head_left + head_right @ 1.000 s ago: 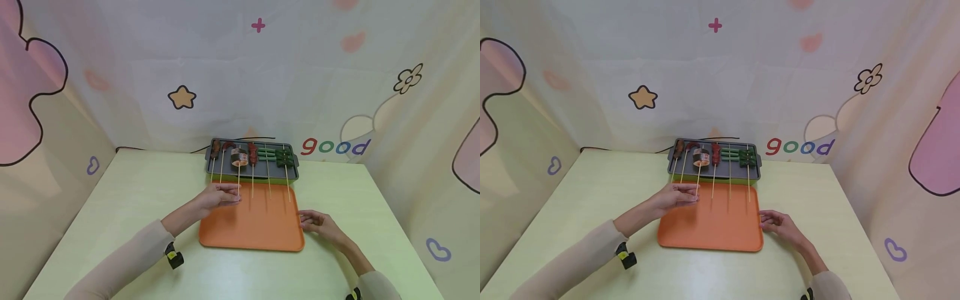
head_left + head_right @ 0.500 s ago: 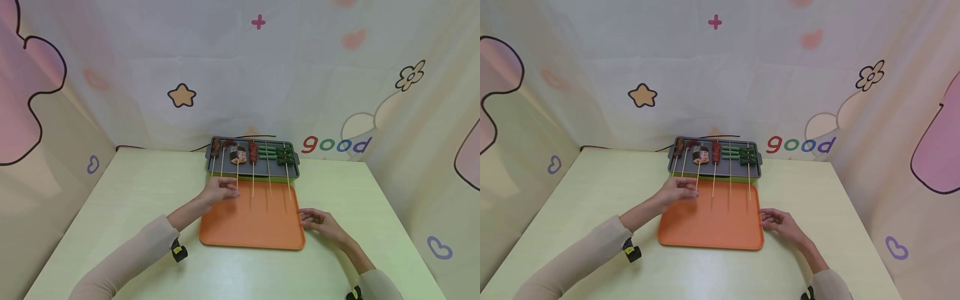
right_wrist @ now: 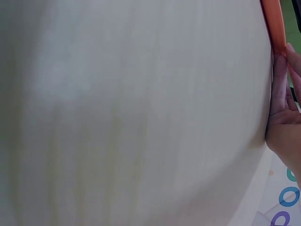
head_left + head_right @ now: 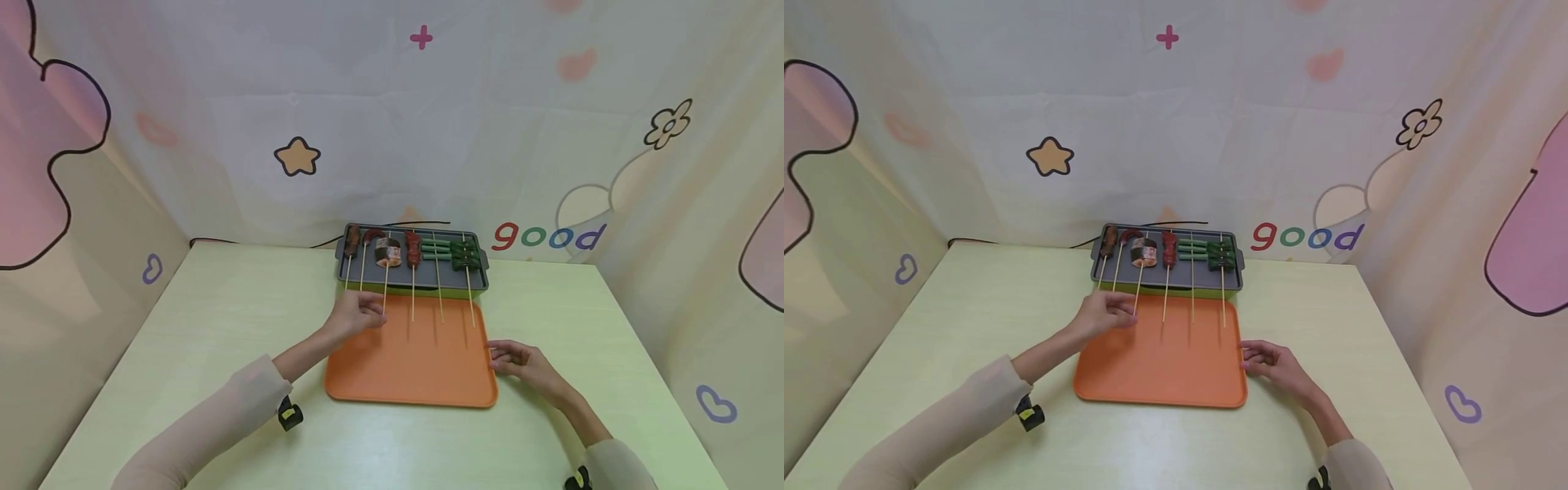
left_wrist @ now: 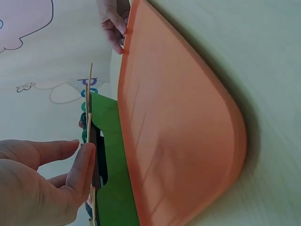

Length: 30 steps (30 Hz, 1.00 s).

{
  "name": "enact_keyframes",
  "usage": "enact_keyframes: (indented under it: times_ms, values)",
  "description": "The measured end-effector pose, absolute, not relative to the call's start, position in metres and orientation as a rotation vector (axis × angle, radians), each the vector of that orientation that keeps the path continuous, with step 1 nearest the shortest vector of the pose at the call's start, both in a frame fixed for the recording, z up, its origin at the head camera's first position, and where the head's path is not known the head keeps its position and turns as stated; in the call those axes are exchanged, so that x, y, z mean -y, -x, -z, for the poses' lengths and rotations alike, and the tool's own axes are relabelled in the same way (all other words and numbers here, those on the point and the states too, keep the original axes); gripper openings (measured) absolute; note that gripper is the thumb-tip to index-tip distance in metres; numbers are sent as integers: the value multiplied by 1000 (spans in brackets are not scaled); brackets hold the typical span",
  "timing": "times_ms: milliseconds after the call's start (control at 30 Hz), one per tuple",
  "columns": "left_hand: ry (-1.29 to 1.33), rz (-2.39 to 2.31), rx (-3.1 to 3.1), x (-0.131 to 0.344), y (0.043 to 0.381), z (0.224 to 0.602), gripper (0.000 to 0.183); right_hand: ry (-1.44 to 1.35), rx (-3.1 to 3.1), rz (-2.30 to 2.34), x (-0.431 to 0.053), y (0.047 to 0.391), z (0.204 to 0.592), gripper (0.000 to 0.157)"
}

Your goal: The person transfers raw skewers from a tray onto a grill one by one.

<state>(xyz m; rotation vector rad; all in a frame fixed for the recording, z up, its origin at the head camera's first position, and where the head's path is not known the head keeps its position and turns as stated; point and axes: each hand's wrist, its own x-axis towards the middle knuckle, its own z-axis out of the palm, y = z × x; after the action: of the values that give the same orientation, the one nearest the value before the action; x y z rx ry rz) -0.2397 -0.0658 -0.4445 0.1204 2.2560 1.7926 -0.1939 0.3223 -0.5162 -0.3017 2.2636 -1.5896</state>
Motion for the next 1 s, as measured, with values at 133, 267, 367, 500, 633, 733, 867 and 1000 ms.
enact_keyframes:
  times_ms: [133, 267, 367, 500, 633, 733, 867, 1000]
  values:
    - [-175, -1747, -2302, 75, 232, 443, 44, 293, -2267, 1594, -322, 194, 516, 51]
    - [-251, -1811, -2199, 90, 223, 444, 46, 292, -2281, 1589, -323, 194, 515, 50]
    - [-325, -1864, -2137, 105, 217, 449, 48, 279, -2288, 1586, -324, 192, 514, 50]
    - [-418, -1849, -2183, 131, 211, 461, 51, 273, -2292, 1588, -326, 191, 515, 51]
    - [-511, -1753, -2321, 161, 206, 472, 51, 289, -2310, 1605, -329, 195, 516, 50]
    - [-577, -1664, -2440, 184, 204, 479, 49, 285, -2320, 1600, -331, 199, 514, 50]
    - [-636, -1526, -2589, 211, 200, 483, 49, 259, -2311, 1563, -333, 204, 509, 51]
    - [-622, -1411, -2734, 230, 195, 482, 49, 260, -2271, 1570, -333, 208, 504, 52]
